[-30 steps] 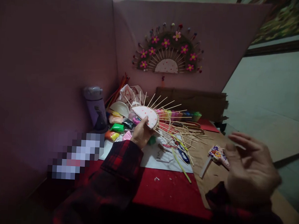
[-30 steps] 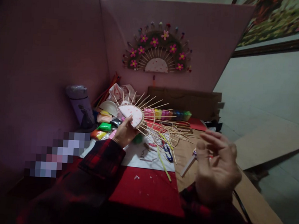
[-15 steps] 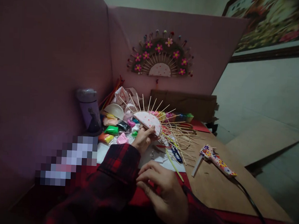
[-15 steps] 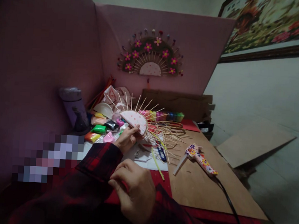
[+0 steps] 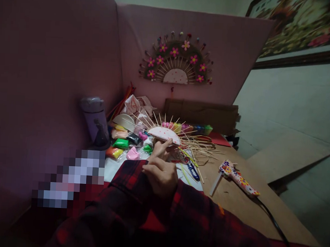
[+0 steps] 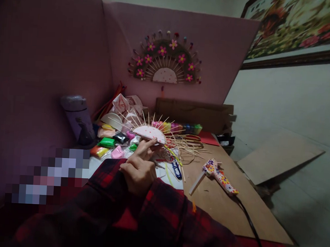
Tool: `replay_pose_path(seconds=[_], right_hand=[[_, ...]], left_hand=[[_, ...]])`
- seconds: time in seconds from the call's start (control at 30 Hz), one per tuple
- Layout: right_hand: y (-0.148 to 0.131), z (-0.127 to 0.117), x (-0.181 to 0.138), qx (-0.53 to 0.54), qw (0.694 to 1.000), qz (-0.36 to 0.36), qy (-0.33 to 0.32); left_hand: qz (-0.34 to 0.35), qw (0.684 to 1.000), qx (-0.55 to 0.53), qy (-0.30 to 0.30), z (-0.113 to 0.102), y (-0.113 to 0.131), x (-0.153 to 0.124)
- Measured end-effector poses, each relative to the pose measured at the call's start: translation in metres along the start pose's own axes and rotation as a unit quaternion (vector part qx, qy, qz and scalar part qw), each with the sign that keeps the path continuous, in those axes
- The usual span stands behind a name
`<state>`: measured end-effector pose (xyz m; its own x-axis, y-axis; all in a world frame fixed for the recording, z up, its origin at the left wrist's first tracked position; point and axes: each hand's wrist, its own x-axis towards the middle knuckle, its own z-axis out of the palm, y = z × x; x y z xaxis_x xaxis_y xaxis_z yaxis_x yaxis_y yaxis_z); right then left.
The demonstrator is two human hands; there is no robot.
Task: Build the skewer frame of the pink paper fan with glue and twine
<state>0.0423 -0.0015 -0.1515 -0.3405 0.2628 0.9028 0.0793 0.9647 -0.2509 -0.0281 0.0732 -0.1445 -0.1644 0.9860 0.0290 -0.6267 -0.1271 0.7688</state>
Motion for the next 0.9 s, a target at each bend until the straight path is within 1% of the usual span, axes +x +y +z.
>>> replay_pose_path(seconds=[0.13,0.23,0.37,0.53,0.63,0.73,0.83,0.9], right_hand=[[0.000,-0.002,-0.006,0.007,1.000,0.021,0.013],[0.003,-0.005,-0.007,0.031,0.999,0.014,-0.009],[0.008,-0.006,-0.009,0.039,0.999,0.016,-0.022],[0.010,-0.005,-0.011,0.044,0.999,0.013,-0.028],[0.011,-0.006,-0.011,0.038,0.999,0.005,-0.031],[0.008,-0.006,-0.009,0.038,0.999,0.011,-0.021],[0.004,-0.008,-0.007,0.049,0.998,0.025,-0.018],[0.001,-0.010,-0.005,0.059,0.998,0.029,-0.017]], left_hand=[[0.016,1.000,-0.003,0.019,0.007,0.001,0.004],[0.004,1.000,0.003,0.019,0.014,0.000,0.007],[-0.054,0.997,0.040,0.022,0.018,0.000,0.005],[-0.135,0.985,0.106,0.024,0.011,0.006,-0.002],[-0.150,0.977,0.146,0.036,0.005,0.009,-0.006],[-0.120,0.975,0.171,0.072,0.003,0.010,-0.010],[-0.045,0.970,0.180,0.159,0.002,0.010,-0.011],[0.013,0.958,0.176,0.225,0.001,0.012,-0.011]])
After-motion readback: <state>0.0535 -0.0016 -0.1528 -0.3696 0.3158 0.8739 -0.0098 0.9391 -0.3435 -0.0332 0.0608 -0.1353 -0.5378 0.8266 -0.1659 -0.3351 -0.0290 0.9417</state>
